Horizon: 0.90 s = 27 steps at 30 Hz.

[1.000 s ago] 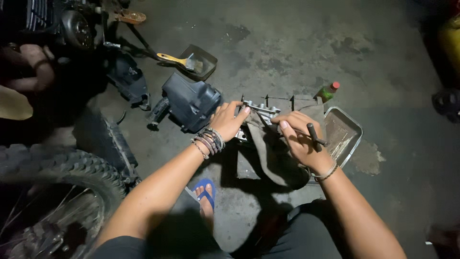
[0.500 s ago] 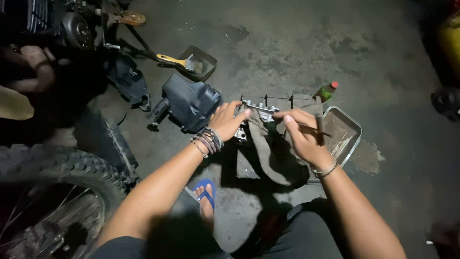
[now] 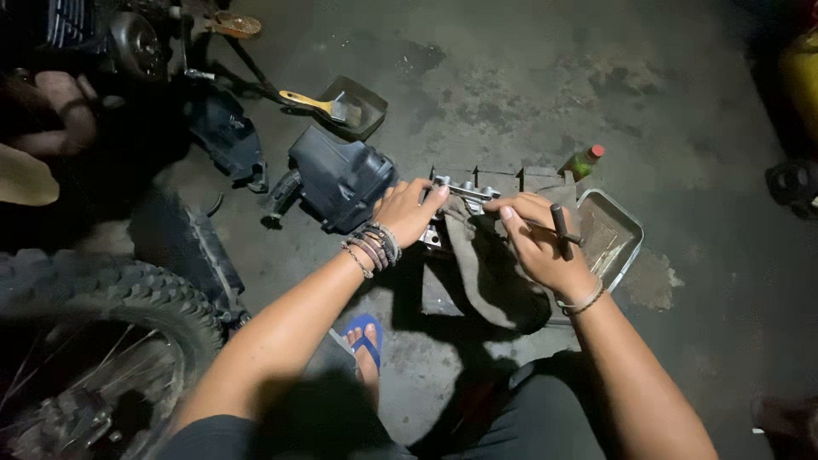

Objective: The person cleans and reassembles a motorcycle engine component, using a cloth to wipe internal surfaces and a small metal rod to probe holes.

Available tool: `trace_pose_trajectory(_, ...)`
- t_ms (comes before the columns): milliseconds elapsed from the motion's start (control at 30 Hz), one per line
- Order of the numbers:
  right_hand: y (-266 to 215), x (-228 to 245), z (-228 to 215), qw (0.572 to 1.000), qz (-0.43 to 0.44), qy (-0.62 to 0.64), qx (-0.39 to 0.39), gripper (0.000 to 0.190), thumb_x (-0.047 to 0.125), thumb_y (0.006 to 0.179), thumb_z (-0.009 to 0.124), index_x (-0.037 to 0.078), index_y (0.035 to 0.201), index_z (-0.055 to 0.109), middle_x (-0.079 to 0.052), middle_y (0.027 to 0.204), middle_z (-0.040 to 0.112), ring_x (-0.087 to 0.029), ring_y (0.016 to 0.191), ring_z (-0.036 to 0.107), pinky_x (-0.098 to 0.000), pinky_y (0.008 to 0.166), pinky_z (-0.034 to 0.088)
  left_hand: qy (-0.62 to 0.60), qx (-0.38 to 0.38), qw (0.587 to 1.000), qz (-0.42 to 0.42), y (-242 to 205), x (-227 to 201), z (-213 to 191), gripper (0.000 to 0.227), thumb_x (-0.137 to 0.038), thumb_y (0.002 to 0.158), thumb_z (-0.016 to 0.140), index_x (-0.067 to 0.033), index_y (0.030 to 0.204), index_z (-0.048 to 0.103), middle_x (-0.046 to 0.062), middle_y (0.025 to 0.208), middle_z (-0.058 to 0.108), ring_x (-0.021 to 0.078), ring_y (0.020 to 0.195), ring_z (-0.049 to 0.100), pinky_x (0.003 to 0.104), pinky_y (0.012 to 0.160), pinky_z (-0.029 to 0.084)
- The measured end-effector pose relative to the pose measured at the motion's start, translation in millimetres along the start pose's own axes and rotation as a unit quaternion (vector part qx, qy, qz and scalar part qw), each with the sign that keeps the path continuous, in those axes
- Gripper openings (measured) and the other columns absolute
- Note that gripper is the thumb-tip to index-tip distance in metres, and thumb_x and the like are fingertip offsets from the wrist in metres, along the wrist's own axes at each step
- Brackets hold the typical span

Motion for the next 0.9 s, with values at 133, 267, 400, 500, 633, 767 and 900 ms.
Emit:
trace_pose_trajectory(133, 1, 1, -2, 1.0, 0.006, 0.006, -0.003, 0.024, 0.007, 0.106, 0.051, 0.001, 0.108, 0.075, -0.023, 0.089, 0.073, -0.047, 0.086, 0.069, -0.0523, 0.082, 0.054, -0.036, -0.001, 0.997, 0.068, 0, 3, -1, 0.084, -0.077, 0.095, 0.033, -0.0155, 0.152, 0.041, 0.023, 0.145, 0.048, 0.0442, 0.143, 0.037, 0.055, 0.12, 0.021)
trace_pose_trajectory(267, 1, -6, -3, 0.999, 0.021, 0.029, -0.029, 0.026, 0.009, 0.107, 0.05, -0.001, 0.108, 0.075, -0.026, 0.091, 0.074, -0.049, 0.09, 0.07, -0.0545, 0.082, 0.055, -0.033, -0.041, 0.99, 0.135, 14, 8, 6, 0.067, -0.06, 0.1, 0.045, -0.0151, 0.15, 0.043, 0.023, 0.141, 0.051, 0.0465, 0.14, 0.039, 0.057, 0.118, 0.025)
trace_pose_trajectory(400, -5, -51, 9, 0.987, 0.084, 0.123, -0.055, 0.028, 0.015, 0.108, 0.053, 0.002, 0.111, 0.077, -0.019, 0.092, 0.077, -0.024, 0.088, 0.071, -0.0438, 0.082, 0.057, 0.001, -0.029, 0.99, 0.141, 20, 13, 12, 0.065, -0.058, 0.105, 0.039, -0.0133, 0.152, 0.042, 0.017, 0.148, 0.048, 0.0402, 0.144, 0.036, 0.053, 0.12, 0.025)
trace_pose_trajectory(500, -8, -69, 3, 0.975, 0.116, 0.178, -0.059, 0.03, 0.018, 0.109, 0.051, 0.002, 0.11, 0.077, -0.013, 0.094, 0.077, -0.019, 0.091, 0.067, -0.0405, 0.085, 0.057, 0.02, -0.02, 0.991, 0.131, 25, 18, 12, 0.063, -0.058, 0.106, 0.038, -0.0162, 0.152, 0.042, 0.015, 0.151, 0.048, 0.0385, 0.145, 0.037, 0.054, 0.121, 0.024)
trace_pose_trajectory(633, -9, -66, 9, 0.967, 0.134, 0.21, -0.059, 0.031, 0.018, 0.109, 0.051, 0.0, 0.111, 0.076, -0.015, 0.093, 0.077, -0.019, 0.089, 0.067, -0.0402, 0.082, 0.058, 0.025, -0.021, 0.992, 0.123, 22, 19, 14, 0.066, -0.062, 0.105, 0.036, -0.0156, 0.151, 0.044, 0.015, 0.15, 0.049, 0.0379, 0.144, 0.038, 0.053, 0.121, 0.025)
trace_pose_trajectory(767, -9, -72, 3, 0.968, 0.13, 0.207, -0.061, 0.029, 0.017, 0.108, 0.052, 0.0, 0.112, 0.076, -0.016, 0.1, 0.078, -0.02, 0.094, 0.068, -0.0403, 0.083, 0.058, 0.037, -0.029, 0.992, 0.119, 23, 17, 13, 0.064, -0.06, 0.104, 0.037, -0.0161, 0.15, 0.044, 0.014, 0.15, 0.049, 0.0379, 0.144, 0.039, 0.052, 0.121, 0.026)
trace_pose_trajectory(900, -10, -83, 15, 0.981, 0.11, 0.15, -0.049, 0.03, 0.017, 0.108, 0.052, 0.001, 0.113, 0.077, -0.019, 0.106, 0.078, -0.029, 0.103, 0.071, -0.0455, 0.091, 0.055, 0.032, -0.035, 0.991, 0.121, 32, 22, 15, 0.063, -0.061, 0.104, 0.036, -0.0158, 0.148, 0.045, 0.015, 0.146, 0.052, 0.0392, 0.142, 0.042, 0.053, 0.12, 0.028)
Point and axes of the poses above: each hand's wrist, its own y-axis towards the middle knuckle, its own z-axis out of the palm, x = y × z, the point moved 7 cm from there along y, towards the middle knuckle
